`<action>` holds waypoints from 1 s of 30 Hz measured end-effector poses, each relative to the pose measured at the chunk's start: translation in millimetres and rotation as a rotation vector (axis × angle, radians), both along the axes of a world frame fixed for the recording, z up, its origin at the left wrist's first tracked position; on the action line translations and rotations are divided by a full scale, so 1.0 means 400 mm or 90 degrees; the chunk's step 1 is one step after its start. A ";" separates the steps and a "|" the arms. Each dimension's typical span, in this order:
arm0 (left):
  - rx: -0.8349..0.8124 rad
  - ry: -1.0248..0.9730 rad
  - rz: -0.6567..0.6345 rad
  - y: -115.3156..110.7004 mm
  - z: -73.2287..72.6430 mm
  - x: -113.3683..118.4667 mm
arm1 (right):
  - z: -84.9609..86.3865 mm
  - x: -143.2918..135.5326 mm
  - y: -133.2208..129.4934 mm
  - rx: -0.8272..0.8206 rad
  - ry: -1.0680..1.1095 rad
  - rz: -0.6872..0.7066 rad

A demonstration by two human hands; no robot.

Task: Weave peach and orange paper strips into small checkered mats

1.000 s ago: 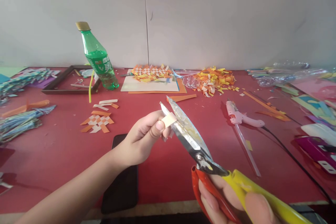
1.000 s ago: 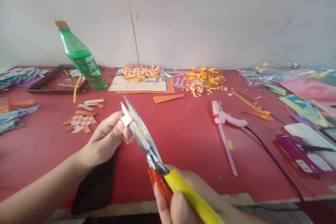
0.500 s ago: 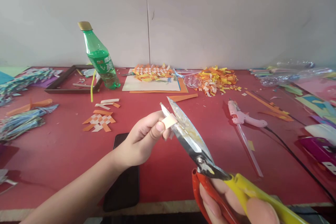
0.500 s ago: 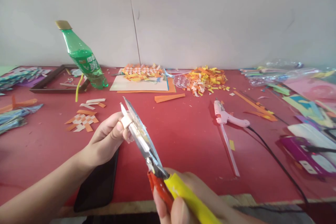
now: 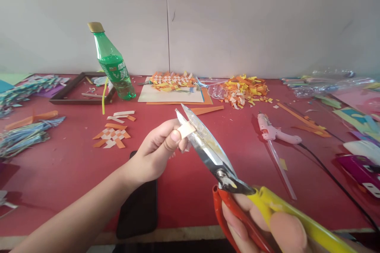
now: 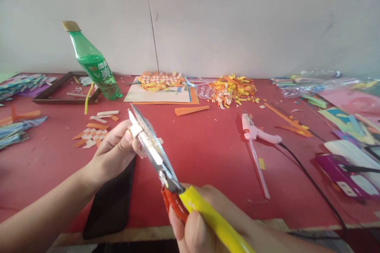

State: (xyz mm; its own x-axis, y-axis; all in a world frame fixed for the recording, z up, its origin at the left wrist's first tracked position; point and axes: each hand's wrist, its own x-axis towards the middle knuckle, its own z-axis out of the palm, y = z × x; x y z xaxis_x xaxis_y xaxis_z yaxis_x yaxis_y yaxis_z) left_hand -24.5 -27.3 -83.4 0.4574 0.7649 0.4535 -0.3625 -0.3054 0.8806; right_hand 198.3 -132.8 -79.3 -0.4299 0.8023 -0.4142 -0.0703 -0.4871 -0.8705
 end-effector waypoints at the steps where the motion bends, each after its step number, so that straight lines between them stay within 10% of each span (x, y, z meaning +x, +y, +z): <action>1: 0.003 0.001 0.002 0.002 0.002 -0.001 | -0.002 -0.007 0.003 0.009 0.001 -0.004; 10: -0.045 0.033 0.039 0.003 -0.058 -0.013 | 0.088 0.013 0.073 0.119 -0.067 0.138; 15: -0.093 -0.019 0.084 0.020 -0.078 -0.018 | 0.038 0.032 0.169 0.197 -0.192 0.083; 19: -0.248 -0.158 0.035 0.016 -0.064 -0.012 | -0.022 0.091 0.278 0.310 -0.800 -0.054; 23: -0.408 -0.282 -0.026 0.000 -0.049 -0.005 | -0.078 0.172 0.314 0.252 -1.083 -0.061; 30: -0.528 -0.291 -0.051 0.006 -0.072 0.003 | -0.122 0.259 0.300 0.256 -1.127 -0.097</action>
State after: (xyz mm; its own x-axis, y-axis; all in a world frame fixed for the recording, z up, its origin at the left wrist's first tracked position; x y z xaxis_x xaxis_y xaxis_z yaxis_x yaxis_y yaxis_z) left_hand -23.3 -24.9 -112.2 0.4344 0.8978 -0.0723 -0.7189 0.3940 0.5727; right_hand 301.7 -12.8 -128.1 0.3299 0.9431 -0.0422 0.9437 -0.3306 -0.0095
